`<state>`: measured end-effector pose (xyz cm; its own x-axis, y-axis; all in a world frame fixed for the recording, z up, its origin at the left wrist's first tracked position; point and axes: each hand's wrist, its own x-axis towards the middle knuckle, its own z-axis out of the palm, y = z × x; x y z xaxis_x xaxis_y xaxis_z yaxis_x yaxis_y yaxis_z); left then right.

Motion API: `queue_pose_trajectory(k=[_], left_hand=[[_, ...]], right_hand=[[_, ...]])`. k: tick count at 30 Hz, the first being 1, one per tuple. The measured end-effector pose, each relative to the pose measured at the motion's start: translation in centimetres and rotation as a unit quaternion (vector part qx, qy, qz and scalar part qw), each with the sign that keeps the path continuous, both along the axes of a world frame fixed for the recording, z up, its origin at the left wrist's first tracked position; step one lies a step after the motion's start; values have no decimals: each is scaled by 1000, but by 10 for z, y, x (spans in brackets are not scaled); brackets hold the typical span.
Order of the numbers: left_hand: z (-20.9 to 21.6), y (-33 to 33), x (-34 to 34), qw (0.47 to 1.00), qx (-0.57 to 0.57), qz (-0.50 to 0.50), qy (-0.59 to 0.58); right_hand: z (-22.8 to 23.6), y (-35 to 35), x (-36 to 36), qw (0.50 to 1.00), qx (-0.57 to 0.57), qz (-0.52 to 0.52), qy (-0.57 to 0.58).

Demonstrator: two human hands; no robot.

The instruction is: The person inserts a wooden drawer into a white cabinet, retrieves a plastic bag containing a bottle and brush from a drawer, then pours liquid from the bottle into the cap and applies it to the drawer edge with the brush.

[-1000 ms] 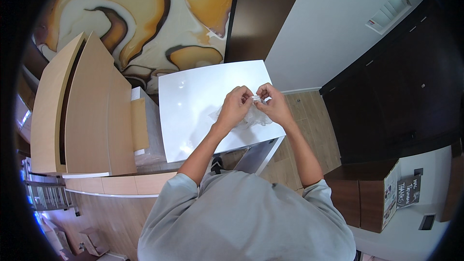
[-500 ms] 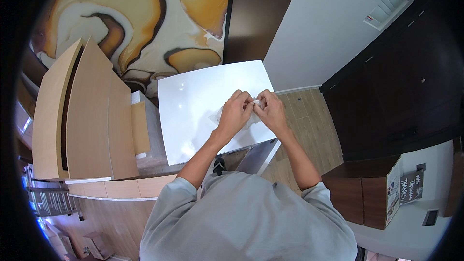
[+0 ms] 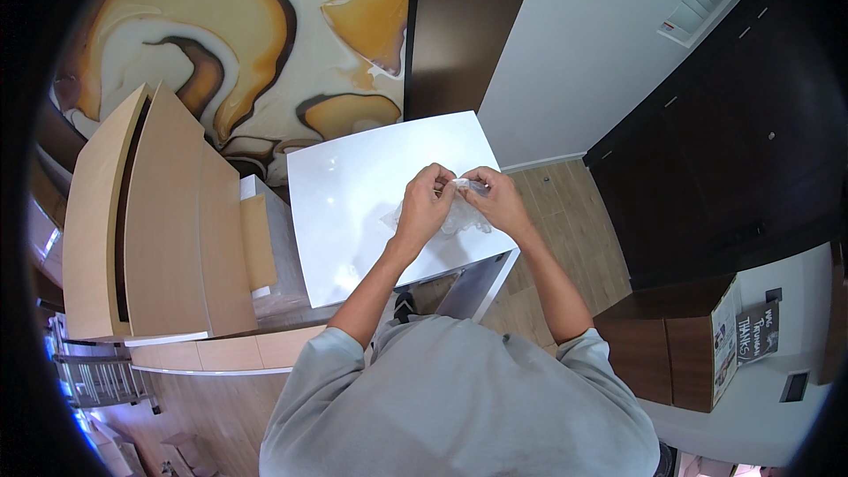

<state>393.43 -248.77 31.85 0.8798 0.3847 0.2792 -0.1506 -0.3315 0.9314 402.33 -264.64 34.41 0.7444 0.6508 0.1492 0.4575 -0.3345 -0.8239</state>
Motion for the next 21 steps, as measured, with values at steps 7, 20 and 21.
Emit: queue_pose_trajectory(k=[7,20,21], left_hand=[[8,-9,-8,999,31,21,-22],[5,-14,-9,997,57,27,-42],[5,-14,-10,998,46,20,-42]], right_hand=[[-2,6,-7,997,28,-26,-70],[-14,12,-21,985,43,-88,-139],[-13,10,-23,985,64,-79,-136]])
